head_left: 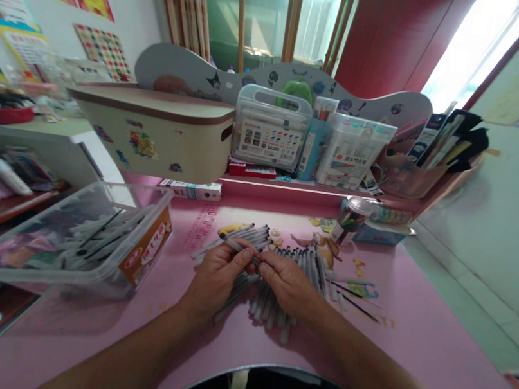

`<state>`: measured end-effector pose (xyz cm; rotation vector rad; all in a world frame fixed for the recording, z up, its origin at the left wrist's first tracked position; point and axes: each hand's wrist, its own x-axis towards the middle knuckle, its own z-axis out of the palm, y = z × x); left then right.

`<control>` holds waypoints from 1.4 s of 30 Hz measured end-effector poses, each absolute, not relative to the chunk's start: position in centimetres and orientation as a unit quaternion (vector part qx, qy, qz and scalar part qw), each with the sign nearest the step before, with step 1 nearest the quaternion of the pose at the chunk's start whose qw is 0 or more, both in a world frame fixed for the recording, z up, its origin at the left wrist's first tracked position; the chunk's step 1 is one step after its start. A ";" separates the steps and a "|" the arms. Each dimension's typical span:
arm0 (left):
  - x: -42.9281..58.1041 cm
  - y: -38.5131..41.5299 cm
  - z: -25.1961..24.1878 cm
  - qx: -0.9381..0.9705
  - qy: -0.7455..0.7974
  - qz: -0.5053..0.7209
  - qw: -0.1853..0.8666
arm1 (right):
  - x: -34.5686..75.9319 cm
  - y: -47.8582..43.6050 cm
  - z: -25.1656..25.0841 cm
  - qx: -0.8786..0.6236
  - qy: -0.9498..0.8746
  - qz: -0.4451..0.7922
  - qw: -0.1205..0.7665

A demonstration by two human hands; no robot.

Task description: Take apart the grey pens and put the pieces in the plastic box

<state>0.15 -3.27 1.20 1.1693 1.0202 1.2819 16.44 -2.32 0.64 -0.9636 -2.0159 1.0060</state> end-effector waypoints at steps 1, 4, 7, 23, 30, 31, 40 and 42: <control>0.2 -3.3 1.2 0.487 0.427 0.538 0.539 | 16.4 -2.3 0.6 -0.370 -0.770 0.393 0.342; 0.3 -3.3 1.2 0.478 0.427 0.537 0.549 | 16.4 -2.3 0.7 -0.360 -0.759 0.412 0.352; 0.3 -3.3 1.3 0.478 0.425 0.537 0.550 | 16.4 -2.2 0.7 -0.343 -0.747 0.439 0.363; -0.6 -2.8 1.9 0.511 0.357 0.478 0.619 | 17.5 -2.0 0.0 -0.190 -0.379 0.891 0.163; -0.4 -2.5 1.1 0.497 0.416 0.529 0.548 | 16.2 -2.2 -0.2 -0.317 -0.611 0.649 0.325; -0.3 -2.5 1.2 0.501 0.422 0.534 0.535 | 16.1 -2.3 -0.1 -0.326 -0.661 0.583 0.343; -0.4 -2.8 1.5 0.510 0.417 0.539 0.525 | 16.1 -2.5 0.3 -0.352 -0.750 0.420 0.371; -0.5 -2.7 1.3 0.519 0.407 0.533 0.530 | 16.3 -2.3 0.3 -0.334 -0.728 0.473 0.366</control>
